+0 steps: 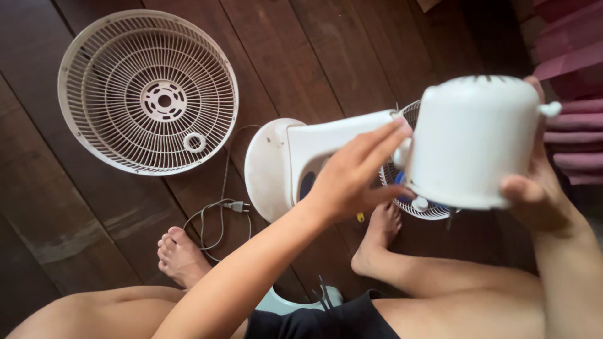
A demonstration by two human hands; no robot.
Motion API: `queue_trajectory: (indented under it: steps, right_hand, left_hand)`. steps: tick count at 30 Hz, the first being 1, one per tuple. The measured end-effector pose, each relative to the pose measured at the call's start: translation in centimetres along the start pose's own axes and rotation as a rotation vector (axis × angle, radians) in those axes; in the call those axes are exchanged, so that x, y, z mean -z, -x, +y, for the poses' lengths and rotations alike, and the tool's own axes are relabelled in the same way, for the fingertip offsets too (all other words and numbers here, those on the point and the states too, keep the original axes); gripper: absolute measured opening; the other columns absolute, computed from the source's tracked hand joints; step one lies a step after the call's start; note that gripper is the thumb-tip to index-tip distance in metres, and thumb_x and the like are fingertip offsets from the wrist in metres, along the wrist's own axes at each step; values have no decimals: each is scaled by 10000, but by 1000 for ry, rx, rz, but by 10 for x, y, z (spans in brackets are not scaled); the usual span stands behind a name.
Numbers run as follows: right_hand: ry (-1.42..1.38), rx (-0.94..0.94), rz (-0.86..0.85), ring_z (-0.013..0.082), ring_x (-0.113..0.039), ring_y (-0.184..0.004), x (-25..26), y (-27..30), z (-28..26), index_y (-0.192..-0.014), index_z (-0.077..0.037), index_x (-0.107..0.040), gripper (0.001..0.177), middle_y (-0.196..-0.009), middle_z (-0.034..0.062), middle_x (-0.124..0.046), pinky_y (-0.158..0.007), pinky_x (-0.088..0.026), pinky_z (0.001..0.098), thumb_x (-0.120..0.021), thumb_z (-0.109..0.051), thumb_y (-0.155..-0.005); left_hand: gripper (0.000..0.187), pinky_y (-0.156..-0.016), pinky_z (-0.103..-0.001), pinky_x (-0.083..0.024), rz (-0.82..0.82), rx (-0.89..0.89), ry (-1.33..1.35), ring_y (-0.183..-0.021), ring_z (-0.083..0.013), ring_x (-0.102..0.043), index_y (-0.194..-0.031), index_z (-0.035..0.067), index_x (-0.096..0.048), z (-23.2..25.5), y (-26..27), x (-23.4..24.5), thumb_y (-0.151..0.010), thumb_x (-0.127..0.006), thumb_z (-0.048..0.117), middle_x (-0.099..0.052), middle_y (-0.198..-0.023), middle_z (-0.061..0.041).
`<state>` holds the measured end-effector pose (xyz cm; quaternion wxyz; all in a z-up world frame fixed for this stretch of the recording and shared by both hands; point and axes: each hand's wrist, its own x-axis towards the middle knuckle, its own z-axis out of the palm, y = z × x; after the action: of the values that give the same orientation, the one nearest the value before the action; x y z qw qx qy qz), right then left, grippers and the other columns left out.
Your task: The person disassembles a white electric fan by removing the front grille, unscrewing the motor housing, and detaching the motor assembly from the stand. The person then reattaches the motor housing to the stand and secures it with screws.
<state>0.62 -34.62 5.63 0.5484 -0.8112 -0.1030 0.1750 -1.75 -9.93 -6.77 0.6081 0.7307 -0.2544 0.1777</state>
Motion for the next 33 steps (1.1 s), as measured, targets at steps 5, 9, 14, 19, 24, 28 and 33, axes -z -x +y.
queue_trajectory:
  steps: [5,9,14,19,24,28,33]
  right_hand:
    - [18,-27,44,291,-355,-1509,7,9,6,-1689,-145,-106,1315,-1614,98,-342,-1213,-347,459,-794,-721,-728]
    - [-10,-48,117,274,-416,-1466,13,12,7,-1643,-146,-163,1333,-1550,80,-393,-1171,-417,439,-859,-729,-667]
    - [72,-104,135,273,-506,-1375,14,15,-1,-1646,-157,-172,1250,-1495,122,-446,-1087,-488,429,-884,-516,-682]
    - [133,-138,124,273,-507,-1353,22,19,0,-1647,-150,-193,1228,-1470,134,-451,-1069,-486,424,-894,-326,-655]
    - [76,-118,131,246,-520,-1271,24,30,9,-1607,-132,-215,1195,-1383,108,-475,-1065,-500,411,-932,-345,-675]
    - [42,-112,114,246,-526,-1320,27,28,11,-1645,-140,-193,1281,-1435,110,-489,-1064,-486,394,-948,-338,-629]
    - [39,-81,63,243,-532,-1346,24,30,11,-1667,-140,-182,1290,-1450,122,-505,-1103,-479,391,-934,-280,-628]
  left_hand:
    - [845,-1148,-418,-490,-36,-113,-116,-1374,-352,-573,-1489,-36,-450,2,9,-12,-832,-869,290,-516,-1527,-187]
    - [794,-1203,-451,-480,-40,-154,-147,-1383,-383,-558,-1486,-87,-434,0,13,-21,-884,-819,260,-510,-1513,-227]
    - [678,-1155,-410,-495,-67,-167,-135,-1392,-362,-563,-1489,-101,-445,2,13,-22,-974,-777,189,-522,-1513,-239]
    - [674,-1154,-477,-503,-65,-188,-88,-1339,-387,-574,-1435,-104,-478,4,9,-20,-936,-788,226,-560,-1441,-231]
    - [677,-1177,-512,-491,-104,-178,-96,-1367,-415,-557,-1427,-88,-495,6,9,-19,-909,-802,221,-567,-1436,-217]
    - [741,-1197,-515,-459,-130,-189,-95,-1412,-408,-538,-1473,-68,-462,6,7,-16,-915,-836,246,-532,-1481,-210]
    - [903,-1228,-506,-430,-152,-100,-30,-1455,-394,-462,-1525,61,-369,14,2,-8,-798,-863,265,-396,-1613,-215]
